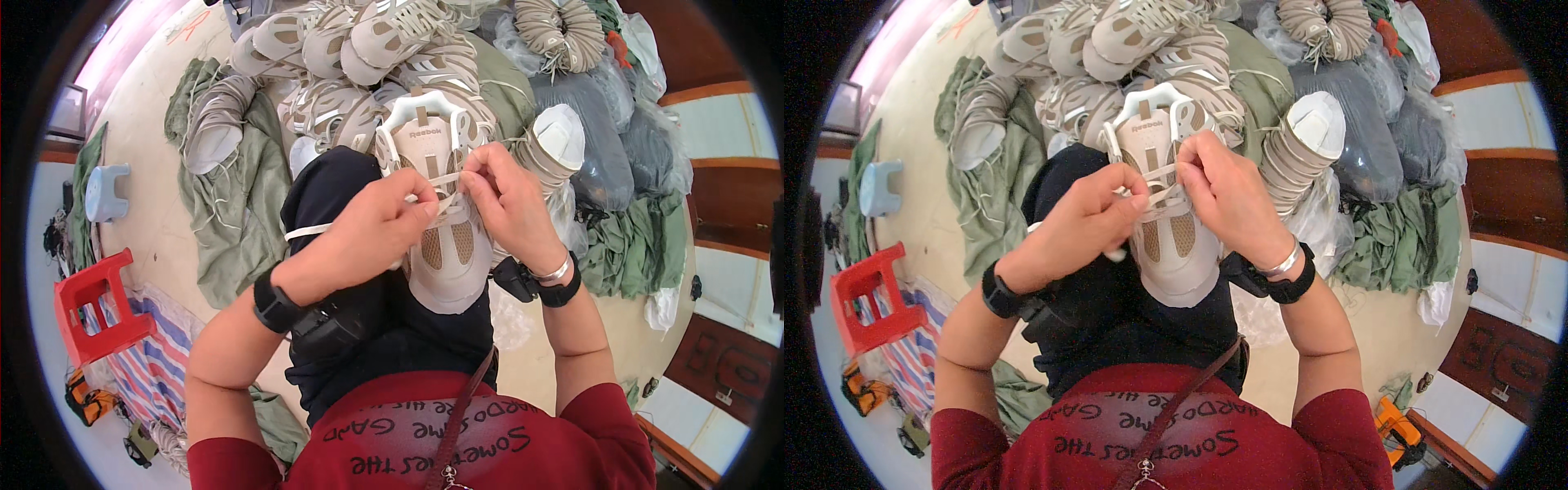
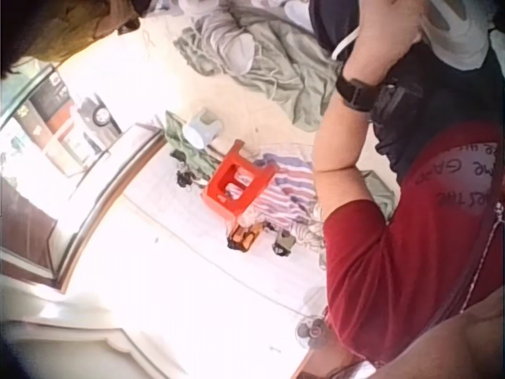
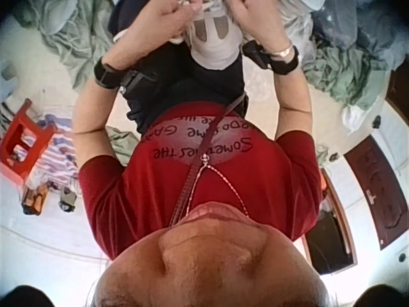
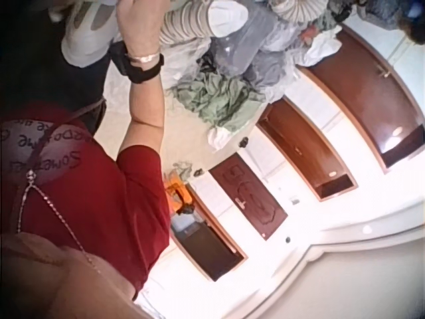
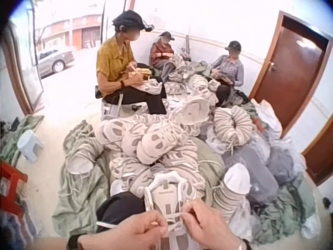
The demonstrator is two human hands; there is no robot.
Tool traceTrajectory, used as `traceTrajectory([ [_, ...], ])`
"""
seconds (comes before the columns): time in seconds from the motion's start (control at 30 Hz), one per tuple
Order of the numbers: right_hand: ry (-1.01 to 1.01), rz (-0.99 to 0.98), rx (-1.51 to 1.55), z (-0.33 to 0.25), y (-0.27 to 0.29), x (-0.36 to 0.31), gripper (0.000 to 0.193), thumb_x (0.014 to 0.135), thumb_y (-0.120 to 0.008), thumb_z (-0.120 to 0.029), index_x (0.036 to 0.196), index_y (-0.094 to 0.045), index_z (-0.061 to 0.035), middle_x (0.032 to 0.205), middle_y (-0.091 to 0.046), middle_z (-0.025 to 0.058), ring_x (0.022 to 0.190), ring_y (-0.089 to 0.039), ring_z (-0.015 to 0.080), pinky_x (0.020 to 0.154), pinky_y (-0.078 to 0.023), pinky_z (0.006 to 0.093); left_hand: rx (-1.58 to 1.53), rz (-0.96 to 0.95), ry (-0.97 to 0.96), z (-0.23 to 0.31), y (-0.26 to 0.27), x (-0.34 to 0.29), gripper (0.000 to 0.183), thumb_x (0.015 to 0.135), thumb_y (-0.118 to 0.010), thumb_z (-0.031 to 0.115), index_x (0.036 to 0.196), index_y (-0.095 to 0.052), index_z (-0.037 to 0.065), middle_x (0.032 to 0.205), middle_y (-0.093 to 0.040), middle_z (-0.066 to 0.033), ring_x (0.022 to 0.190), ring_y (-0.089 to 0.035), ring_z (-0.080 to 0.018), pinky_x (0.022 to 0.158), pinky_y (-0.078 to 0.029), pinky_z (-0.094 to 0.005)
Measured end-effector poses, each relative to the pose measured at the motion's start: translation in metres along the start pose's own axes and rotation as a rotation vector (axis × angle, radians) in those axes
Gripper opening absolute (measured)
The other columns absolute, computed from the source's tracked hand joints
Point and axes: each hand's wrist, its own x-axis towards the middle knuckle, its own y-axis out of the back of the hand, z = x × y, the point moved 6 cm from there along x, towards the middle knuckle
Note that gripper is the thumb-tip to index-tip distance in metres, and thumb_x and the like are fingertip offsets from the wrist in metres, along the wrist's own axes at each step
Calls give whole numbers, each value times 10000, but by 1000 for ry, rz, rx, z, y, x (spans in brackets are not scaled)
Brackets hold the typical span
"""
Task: The recorder is threading and lacing a white sneaker.
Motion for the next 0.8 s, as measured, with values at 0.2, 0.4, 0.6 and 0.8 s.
traceTrajectory([
  [0.2,40,-15,-23,-3,2,1,100,853,-573,-64,910,-508,-14,743,-552,139,664,-570,304,608,-447,353,787,47,-151,21,23,-12,145,899,-603,139,925,-584,-3,670,-502,48,622,-421,-32,526,-348,-220],
  [0.4,151,-55,-107,-1,0,4,105,834,-607,-82,913,-579,-17,770,-542,126,638,-548,283,594,-443,339,387,-17,-138,32,44,-2,234,950,-535,183,828,-629,6,668,-475,66,635,-400,-28,559,-342,-206],
  [0.6,8,127,-69,8,29,11,82,831,-601,-63,902,-591,-24,745,-527,84,621,-512,177,582,-416,293,211,35,-88,34,66,7,279,966,-521,254,832,-632,36,633,-433,85,600,-372,-13,548,-297,-175],
  [0.8,203,-109,19,-10,16,6,85,812,-595,-36,895,-615,-38,780,-516,59,684,-500,157,608,-408,272,222,57,-14,21,75,6,274,964,-522,254,837,-630,37,612,-415,81,578,-373,-18,539,-300,-178],
])
